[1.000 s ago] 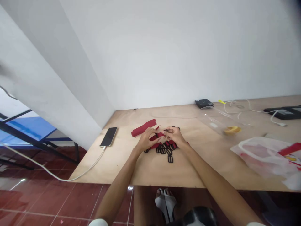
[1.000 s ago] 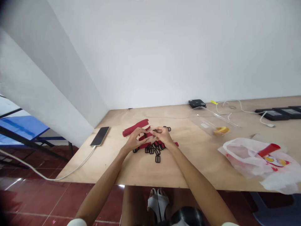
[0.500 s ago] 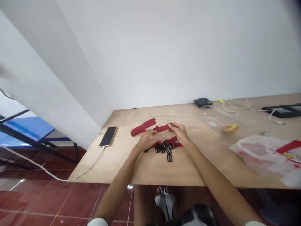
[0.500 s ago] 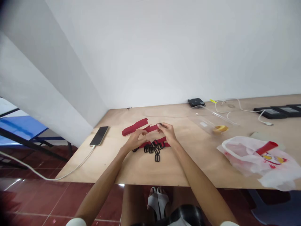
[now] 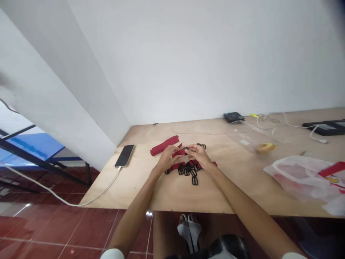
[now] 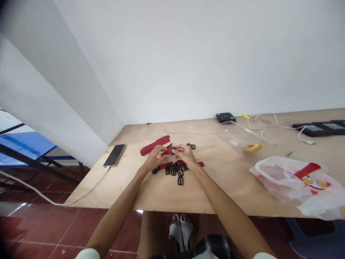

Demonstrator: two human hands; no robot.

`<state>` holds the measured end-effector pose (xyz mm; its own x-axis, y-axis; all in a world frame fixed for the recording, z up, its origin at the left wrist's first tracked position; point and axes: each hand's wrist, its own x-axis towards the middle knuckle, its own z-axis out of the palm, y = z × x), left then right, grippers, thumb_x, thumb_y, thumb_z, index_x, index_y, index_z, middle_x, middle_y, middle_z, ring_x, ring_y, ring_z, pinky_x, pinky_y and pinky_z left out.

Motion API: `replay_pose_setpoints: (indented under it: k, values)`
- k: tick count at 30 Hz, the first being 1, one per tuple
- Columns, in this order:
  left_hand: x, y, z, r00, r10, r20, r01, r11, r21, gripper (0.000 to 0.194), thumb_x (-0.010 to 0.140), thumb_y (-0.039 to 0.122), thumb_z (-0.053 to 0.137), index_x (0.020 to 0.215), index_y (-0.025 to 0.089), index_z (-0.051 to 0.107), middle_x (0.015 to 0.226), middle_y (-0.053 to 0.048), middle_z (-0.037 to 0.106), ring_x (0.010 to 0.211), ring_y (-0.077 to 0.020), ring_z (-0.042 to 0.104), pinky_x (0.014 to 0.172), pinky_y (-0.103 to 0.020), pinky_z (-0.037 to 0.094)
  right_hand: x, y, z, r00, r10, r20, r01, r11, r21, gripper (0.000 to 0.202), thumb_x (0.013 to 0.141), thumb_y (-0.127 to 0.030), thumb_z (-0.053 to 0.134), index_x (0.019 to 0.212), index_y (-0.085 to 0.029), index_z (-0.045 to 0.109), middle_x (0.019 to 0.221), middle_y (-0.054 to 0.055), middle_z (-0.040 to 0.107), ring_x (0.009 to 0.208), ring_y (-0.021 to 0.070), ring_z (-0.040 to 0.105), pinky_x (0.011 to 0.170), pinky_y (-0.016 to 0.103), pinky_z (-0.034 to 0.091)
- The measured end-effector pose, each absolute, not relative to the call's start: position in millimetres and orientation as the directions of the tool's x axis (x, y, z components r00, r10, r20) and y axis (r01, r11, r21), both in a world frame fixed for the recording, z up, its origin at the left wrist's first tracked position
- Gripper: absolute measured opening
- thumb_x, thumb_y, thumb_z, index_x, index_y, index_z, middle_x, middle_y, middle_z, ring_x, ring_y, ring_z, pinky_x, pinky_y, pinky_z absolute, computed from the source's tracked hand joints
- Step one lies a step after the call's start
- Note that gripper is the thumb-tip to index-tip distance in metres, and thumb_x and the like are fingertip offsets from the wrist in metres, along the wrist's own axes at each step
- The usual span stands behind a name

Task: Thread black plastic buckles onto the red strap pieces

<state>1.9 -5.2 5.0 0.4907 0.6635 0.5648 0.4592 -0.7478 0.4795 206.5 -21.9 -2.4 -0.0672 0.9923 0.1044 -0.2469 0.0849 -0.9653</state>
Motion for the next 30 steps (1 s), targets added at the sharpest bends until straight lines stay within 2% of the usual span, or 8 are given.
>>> replay_pose_setpoints:
  k: [6, 9, 12, 16, 19, 22, 25, 30]
  values:
    - [-5.3, 4.8, 1.8, 0.358, 0.739, 0.570, 0.573, -0.656, 0.491, 0.011, 0.094, 0.025, 0.057, 0.089, 0.019, 0.065, 0.088, -0.006, 0.069, 0.086, -0.0211, 0.061, 0.082, -0.036, 0.048, 224.8, -5.7, -8.1, 0.198, 0.979, 0.042, -0.246, 0.091, -0.965, 0.035, 0.060, -0.036, 0.088, 0.080, -0.015, 0.069, 0.072, 0.006, 0.073, 0.060, 0.0212, 0.073, 0.041, 0.021, 0.049]
    - [-17.3, 13.6, 1.8, 0.210, 0.823, 0.527, 0.646, -0.522, 0.558, 0.012, 0.093, 0.024, 0.056, 0.087, 0.020, 0.066, 0.092, -0.005, 0.071, 0.088, -0.0198, 0.064, 0.082, -0.032, 0.050, 244.2, 3.1, -10.9, 0.320, 0.947, 0.015, -0.240, 0.096, -0.966, 0.033, 0.063, -0.034, 0.087, 0.079, -0.016, 0.065, 0.073, 0.008, 0.073, 0.063, 0.0217, 0.074, 0.041, 0.021, 0.050]
    - [-32.2, 21.9, 1.5, 0.080, 0.881, 0.465, 0.712, -0.377, 0.592, 0.011, 0.090, 0.024, 0.056, 0.092, 0.020, 0.067, 0.084, -0.004, 0.070, 0.082, -0.0199, 0.064, 0.079, -0.033, 0.051, 261.3, 8.6, -15.4, 0.397, 0.918, 0.006, -0.209, 0.097, -0.973, 0.031, 0.065, -0.031, 0.085, 0.082, -0.016, 0.064, 0.076, 0.009, 0.074, 0.063, 0.0200, 0.073, 0.041, 0.020, 0.051]
    - [-45.0, 25.0, 4.1, 0.028, 0.878, 0.478, 0.769, -0.324, 0.551, 0.017, 0.082, 0.019, 0.062, 0.098, 0.018, 0.068, 0.095, -0.010, 0.069, 0.098, -0.0273, 0.061, 0.091, -0.043, 0.048, 268.6, 11.4, -24.2, 0.413, 0.910, 0.032, -0.124, 0.091, -0.988, 0.035, 0.061, -0.029, 0.085, 0.087, -0.014, 0.065, 0.073, 0.008, 0.073, 0.056, 0.0186, 0.070, 0.039, 0.021, 0.050]
    - [-49.5, 20.3, 13.0, 0.162, 0.888, 0.430, 0.751, -0.394, 0.530, 0.017, 0.083, 0.026, 0.063, 0.097, 0.018, 0.069, 0.103, -0.011, 0.068, 0.102, -0.0266, 0.061, 0.094, -0.041, 0.048, 266.4, 12.0, -30.3, 0.401, 0.914, 0.064, -0.047, 0.090, -0.995, 0.039, 0.059, -0.027, 0.084, 0.090, -0.014, 0.066, 0.074, 0.006, 0.072, 0.050, 0.0168, 0.067, 0.037, 0.022, 0.049]
    - [-54.8, 12.0, 25.4, 0.525, 0.843, 0.116, 0.618, -0.471, 0.629, 0.027, 0.080, 0.041, 0.070, 0.094, 0.018, 0.070, 0.089, -0.006, 0.072, 0.083, -0.0206, 0.066, 0.076, -0.031, 0.052, 264.4, 11.7, -32.6, 0.393, 0.913, 0.105, 0.017, 0.107, -0.994, 0.037, 0.060, -0.027, 0.080, 0.092, -0.015, 0.066, 0.078, 0.005, 0.071, 0.049, 0.0143, 0.064, 0.038, 0.022, 0.050]
    - [-58.0, 3.6, 33.4, 0.693, 0.711, -0.116, 0.550, -0.418, 0.724, 0.041, 0.066, 0.046, 0.082, 0.094, 0.019, 0.070, 0.078, -0.003, 0.072, 0.071, -0.0191, 0.068, 0.061, -0.025, 0.050, 263.5, 10.5, -30.4, 0.378, 0.916, 0.138, 0.059, 0.125, -0.990, 0.033, 0.065, -0.030, 0.075, 0.094, -0.015, 0.067, 0.079, 0.005, 0.071, 0.052, 0.0145, 0.064, 0.039, 0.022, 0.049]
    - [-50.7, 0.0, 29.1, 0.719, 0.686, -0.111, 0.538, -0.448, 0.714, 0.032, 0.064, 0.039, 0.084, 0.086, 0.020, 0.070, 0.069, 0.000, 0.070, 0.060, -0.0172, 0.066, 0.051, -0.024, 0.046, 253.2, 3.2, -18.9, 0.246, 0.952, 0.182, 0.104, 0.160, -0.982, 0.024, 0.070, -0.034, 0.072, 0.084, -0.015, 0.071, 0.070, 0.006, 0.071, 0.059, 0.0185, 0.067, 0.048, 0.025, 0.052]
